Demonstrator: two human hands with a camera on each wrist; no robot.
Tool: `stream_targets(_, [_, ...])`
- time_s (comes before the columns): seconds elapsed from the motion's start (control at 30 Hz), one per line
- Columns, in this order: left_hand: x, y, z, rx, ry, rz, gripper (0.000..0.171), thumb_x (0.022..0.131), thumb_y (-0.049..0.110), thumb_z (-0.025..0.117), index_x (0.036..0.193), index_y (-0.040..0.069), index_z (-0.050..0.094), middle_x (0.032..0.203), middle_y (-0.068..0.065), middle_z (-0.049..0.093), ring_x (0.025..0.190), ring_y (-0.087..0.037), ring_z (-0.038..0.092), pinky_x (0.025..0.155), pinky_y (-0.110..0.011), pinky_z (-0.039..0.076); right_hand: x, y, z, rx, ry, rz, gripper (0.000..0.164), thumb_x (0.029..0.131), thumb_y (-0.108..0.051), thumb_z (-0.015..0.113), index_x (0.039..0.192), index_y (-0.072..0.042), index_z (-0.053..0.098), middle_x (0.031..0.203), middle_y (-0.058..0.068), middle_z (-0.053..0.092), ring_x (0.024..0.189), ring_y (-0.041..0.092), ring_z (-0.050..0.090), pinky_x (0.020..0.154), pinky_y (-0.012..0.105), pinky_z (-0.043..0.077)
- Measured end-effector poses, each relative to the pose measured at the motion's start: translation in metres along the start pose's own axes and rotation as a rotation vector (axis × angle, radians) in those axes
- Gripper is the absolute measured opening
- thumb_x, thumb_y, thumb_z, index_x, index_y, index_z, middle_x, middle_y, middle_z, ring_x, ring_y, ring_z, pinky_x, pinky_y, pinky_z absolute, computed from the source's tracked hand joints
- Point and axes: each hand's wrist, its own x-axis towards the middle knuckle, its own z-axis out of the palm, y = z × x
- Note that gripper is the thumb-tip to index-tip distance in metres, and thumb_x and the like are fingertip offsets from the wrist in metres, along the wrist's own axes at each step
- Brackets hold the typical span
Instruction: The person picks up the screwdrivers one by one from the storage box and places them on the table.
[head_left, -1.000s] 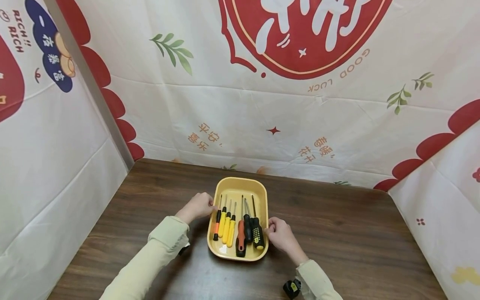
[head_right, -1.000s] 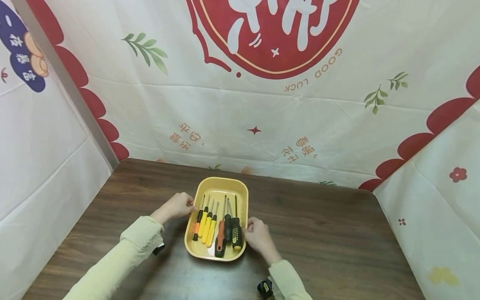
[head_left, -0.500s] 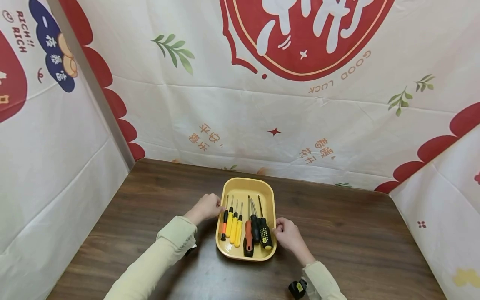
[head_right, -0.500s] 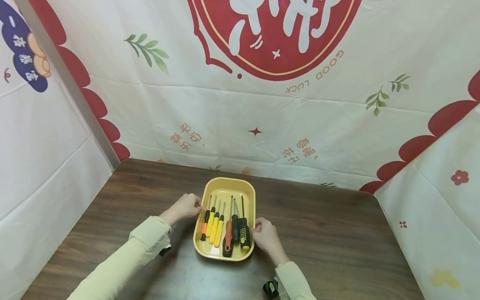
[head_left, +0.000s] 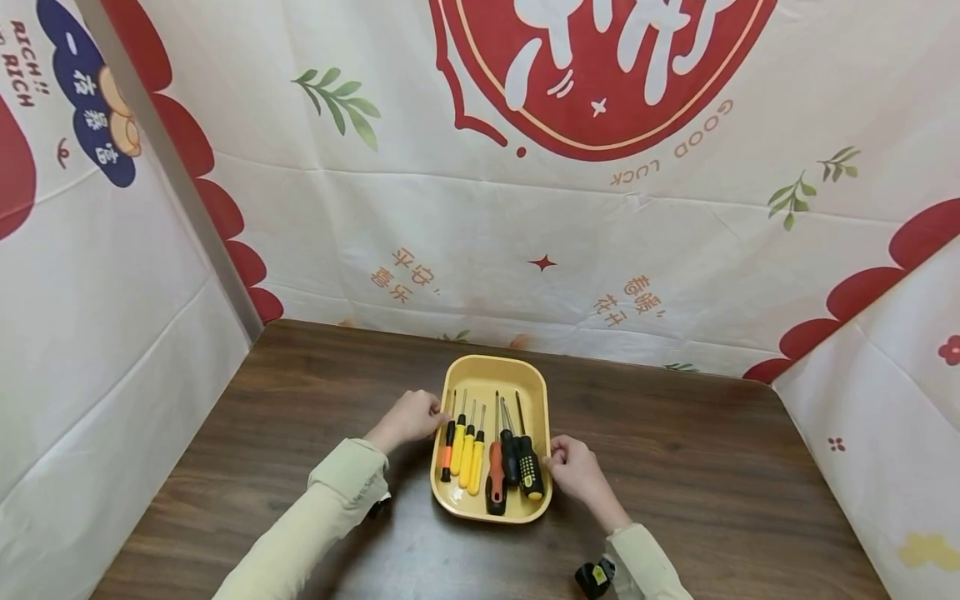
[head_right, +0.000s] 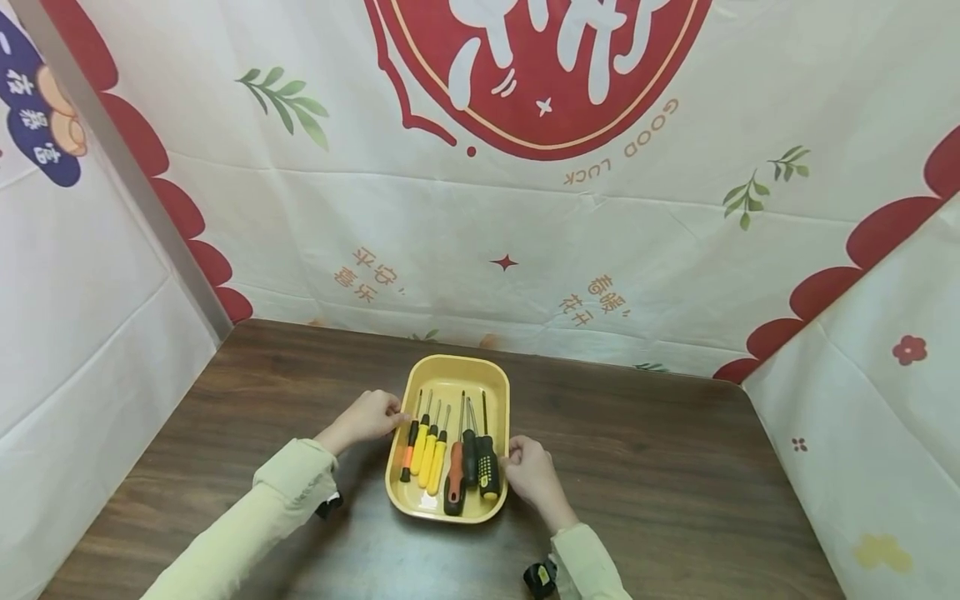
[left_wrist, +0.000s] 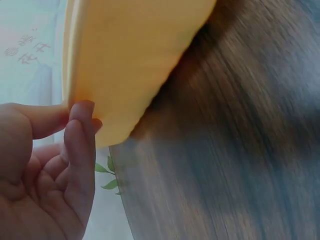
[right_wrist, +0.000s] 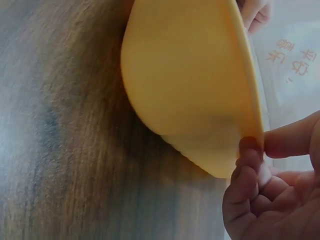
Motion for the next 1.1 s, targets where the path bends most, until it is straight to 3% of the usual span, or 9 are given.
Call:
stream_targets(0.3, [-0.0026,0.0056,-0.0032,-0.029,-0.032,-0.037,0.025,0.086,0.014,0.061,0.063,0.005,0.058,0.053,-0.003,0.058,0.046,-0.010,0.051,0.047,-0.021,0.038,-0.0008,0.0013,0.0000,0.010,-0.005,0.010,0.010,0.078,0.000,0.058,0.087,0.005,0.058,0.058,-0.002,0.043,0.051,0.010,0.041,0.048,0.022,0.032])
stream_targets(0.57, [-0.0008,0.0058,-0.0078,-0.014,-0.034,-0.101,0.033,0.084,0.018,0.064,0.054,0.008,0.053,0.050,-0.005,0.058,0.042,-0.009,0.041,0.045,-0.020,0.030,0.0009,-0.0003,0.0037,0.006,0.012,-0.011,0.009,0.078,0.000,0.058,0.086,0.005,0.059,0.056,-0.003,0.041,0.050,0.009,0.040,0.048,0.021,0.032])
stream_targets(0.73, [-0.0011,0.0052,-0.0080,-0.058,-0.056,-0.133,0.031,0.085,0.018,0.063,0.058,0.009,0.051,0.053,-0.005,0.058,0.047,-0.014,0.050,0.047,-0.021,0.035,0.0019,-0.0003,0.0036,0.029,-0.003,0.015,0.011,0.079,0.000,0.058,0.088,0.007,0.059,0.055,-0.002,0.041,0.050,0.010,0.040,0.047,0.022,0.032])
stream_targets(0.93, [0.0014,0.0054,-0.0067,-0.193,-0.119,-0.207,0.024,0.087,0.017,0.061,0.068,0.005,0.053,0.059,-0.003,0.057,0.053,-0.014,0.057,0.057,-0.030,0.050,0.0027,-0.0003,-0.0013,0.011,0.001,0.032,0.009,0.078,-0.001,0.059,0.085,0.004,0.059,0.057,-0.001,0.042,0.051,0.011,0.040,0.049,0.023,0.032])
stream_targets(1.1, [0.0009,0.0032,-0.0080,-0.184,-0.129,-0.234,0.023,0.086,0.016,0.062,0.068,0.005,0.054,0.057,-0.004,0.057,0.052,-0.014,0.056,0.058,-0.031,0.050,0.0042,-0.0014,0.0007,0.019,-0.028,0.042,0.011,0.078,-0.002,0.060,0.087,0.005,0.059,0.057,-0.001,0.042,0.051,0.011,0.040,0.050,0.024,0.033])
